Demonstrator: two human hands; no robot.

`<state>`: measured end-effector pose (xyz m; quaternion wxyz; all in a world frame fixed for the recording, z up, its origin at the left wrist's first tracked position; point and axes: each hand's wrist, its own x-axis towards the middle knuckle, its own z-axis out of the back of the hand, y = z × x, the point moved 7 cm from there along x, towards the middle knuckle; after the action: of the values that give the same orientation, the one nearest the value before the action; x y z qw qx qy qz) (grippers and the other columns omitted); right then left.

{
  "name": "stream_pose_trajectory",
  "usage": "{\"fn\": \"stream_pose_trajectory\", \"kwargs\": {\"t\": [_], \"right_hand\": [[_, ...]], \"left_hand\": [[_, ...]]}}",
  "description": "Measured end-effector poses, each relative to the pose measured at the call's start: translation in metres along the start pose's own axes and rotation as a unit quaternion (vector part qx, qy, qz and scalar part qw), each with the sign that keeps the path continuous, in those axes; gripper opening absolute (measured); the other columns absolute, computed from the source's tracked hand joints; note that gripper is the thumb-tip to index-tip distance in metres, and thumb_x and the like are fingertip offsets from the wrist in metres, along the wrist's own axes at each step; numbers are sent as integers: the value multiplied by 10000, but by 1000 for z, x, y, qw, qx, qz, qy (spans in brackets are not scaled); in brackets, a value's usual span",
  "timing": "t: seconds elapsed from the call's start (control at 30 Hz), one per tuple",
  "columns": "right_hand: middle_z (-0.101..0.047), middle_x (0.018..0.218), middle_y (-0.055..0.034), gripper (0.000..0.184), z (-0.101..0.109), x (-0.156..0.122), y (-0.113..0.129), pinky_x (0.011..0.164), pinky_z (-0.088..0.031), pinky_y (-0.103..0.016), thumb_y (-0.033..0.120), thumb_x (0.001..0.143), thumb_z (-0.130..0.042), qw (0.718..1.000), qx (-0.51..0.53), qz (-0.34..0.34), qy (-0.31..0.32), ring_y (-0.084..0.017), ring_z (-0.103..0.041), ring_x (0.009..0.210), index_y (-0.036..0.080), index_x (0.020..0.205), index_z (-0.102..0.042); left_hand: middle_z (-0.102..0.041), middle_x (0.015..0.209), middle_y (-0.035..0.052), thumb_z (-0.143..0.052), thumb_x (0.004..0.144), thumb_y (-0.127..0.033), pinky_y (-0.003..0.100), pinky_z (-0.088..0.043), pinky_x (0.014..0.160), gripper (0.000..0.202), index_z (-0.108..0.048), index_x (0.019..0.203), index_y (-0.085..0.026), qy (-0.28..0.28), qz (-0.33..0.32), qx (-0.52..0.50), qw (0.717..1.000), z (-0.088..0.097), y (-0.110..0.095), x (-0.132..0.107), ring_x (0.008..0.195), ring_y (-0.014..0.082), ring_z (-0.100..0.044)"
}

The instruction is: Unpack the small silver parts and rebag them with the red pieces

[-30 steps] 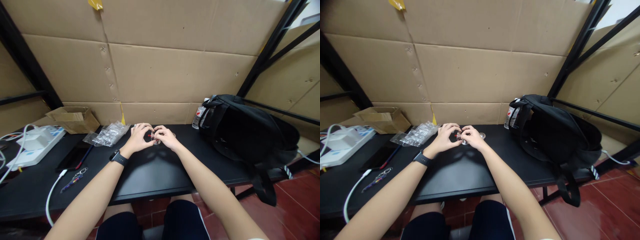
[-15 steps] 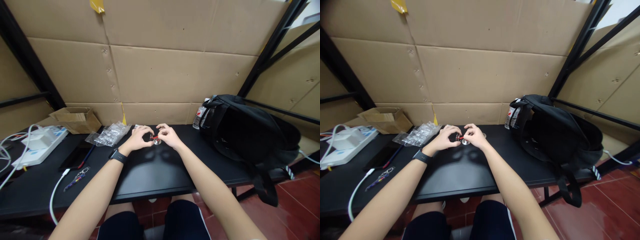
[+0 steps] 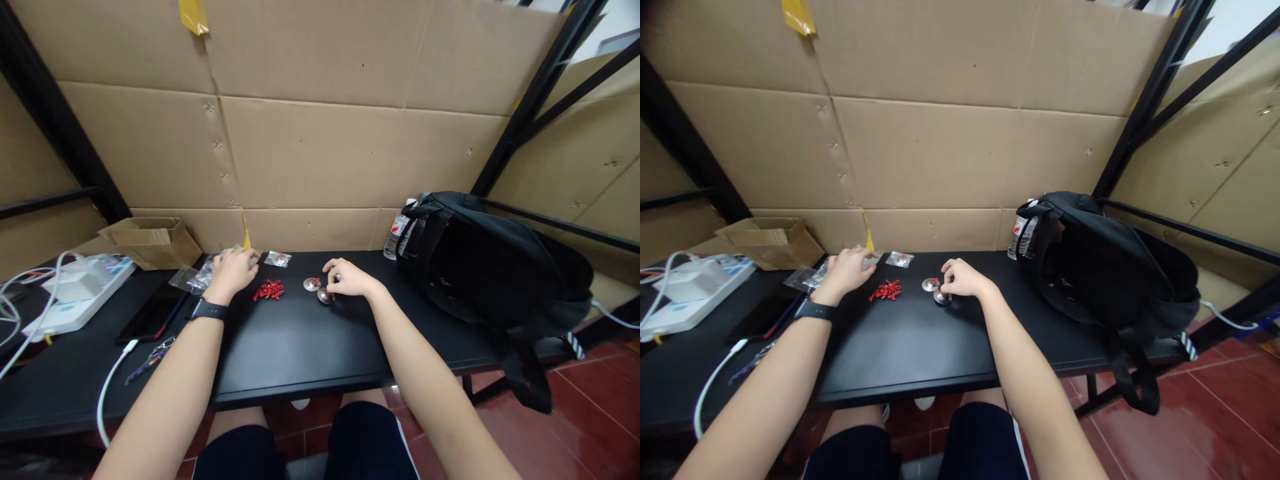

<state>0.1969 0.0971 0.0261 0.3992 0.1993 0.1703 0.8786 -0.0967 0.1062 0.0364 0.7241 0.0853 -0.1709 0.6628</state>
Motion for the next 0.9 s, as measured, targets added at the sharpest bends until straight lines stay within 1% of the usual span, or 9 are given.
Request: {"fn": "stream_pose_trajectory", "kwargs": {"t": [0.07,0.13,0.27,0.33,0.47,0.53,0.77,0.83,0.9], "right_hand": [[-671,1153,-79,119,-2,1,0,883,-453,-350,175,740,-718,1000,9,8,6,-222,-626,979,188,623,-735],[-683,1106,-72,101,0,2,0,862,-460,-323,180,775,-697,1000,25,18,-3,-197,-643,934,190,695,-758],[-697,979,-49,83,9,0,-2,833,-462,-291,179,796,-683,999,28,19,-39,-173,-646,873,192,800,-764],[-695,950,-44,86,14,-1,-5,801,-462,-279,175,795,-677,998,22,9,-52,-164,-640,836,191,811,-759],[-692,956,-48,94,19,-3,-10,791,-466,-273,169,791,-670,997,26,-8,-69,-161,-636,823,188,824,-756],[-691,962,-50,101,19,-4,-13,804,-468,-278,159,785,-670,997,28,-13,-73,-164,-637,830,188,827,-757],[-690,960,-54,110,20,-3,-16,799,-465,-279,147,776,-680,997,24,-28,-69,-171,-640,842,185,840,-761],[-693,958,-55,113,22,-3,-18,788,-464,-276,145,777,-676,997,21,-33,-71,-171,-641,839,184,842,-760],[-698,952,-56,115,23,-3,-19,778,-464,-274,146,778,-675,997,20,-35,-72,-172,-642,835,185,844,-760]], "left_hand": [[-670,1271,165,-568,847,-433,514,-393,935,454,-631,1251,-235,-10,69,25,997,3,18,-3,1182,408,-529],[-657,1278,202,-597,818,-543,535,-397,918,563,-625,1268,-205,-1,113,29,993,1,31,-6,1178,448,-515],[-668,1271,164,-644,744,-662,544,-378,939,563,-713,1127,-255,21,105,4,994,-3,34,-5,1204,450,-500],[-702,1204,148,-670,721,-633,543,-363,945,477,-746,1025,-273,36,108,0,994,-3,32,-5,1198,435,-511],[-753,1004,137,-682,706,-476,526,-350,930,280,-758,870,-262,84,156,19,984,-1,37,-9,1076,399,-601],[-757,946,136,-661,711,-424,520,-348,917,231,-756,832,-251,87,168,29,981,4,38,-12,1019,391,-630],[-750,914,170,-557,803,-365,555,-318,852,265,-769,878,-226,-32,177,28,983,42,34,-22,974,414,-621],[-748,926,171,-533,833,-354,555,-308,846,274,-759,908,-218,-78,166,16,983,53,26,-24,990,411,-609],[-748,973,155,-512,871,-355,548,-302,862,267,-738,920,-221,-117,127,-9,985,59,8,-24,1027,393,-595]]}}
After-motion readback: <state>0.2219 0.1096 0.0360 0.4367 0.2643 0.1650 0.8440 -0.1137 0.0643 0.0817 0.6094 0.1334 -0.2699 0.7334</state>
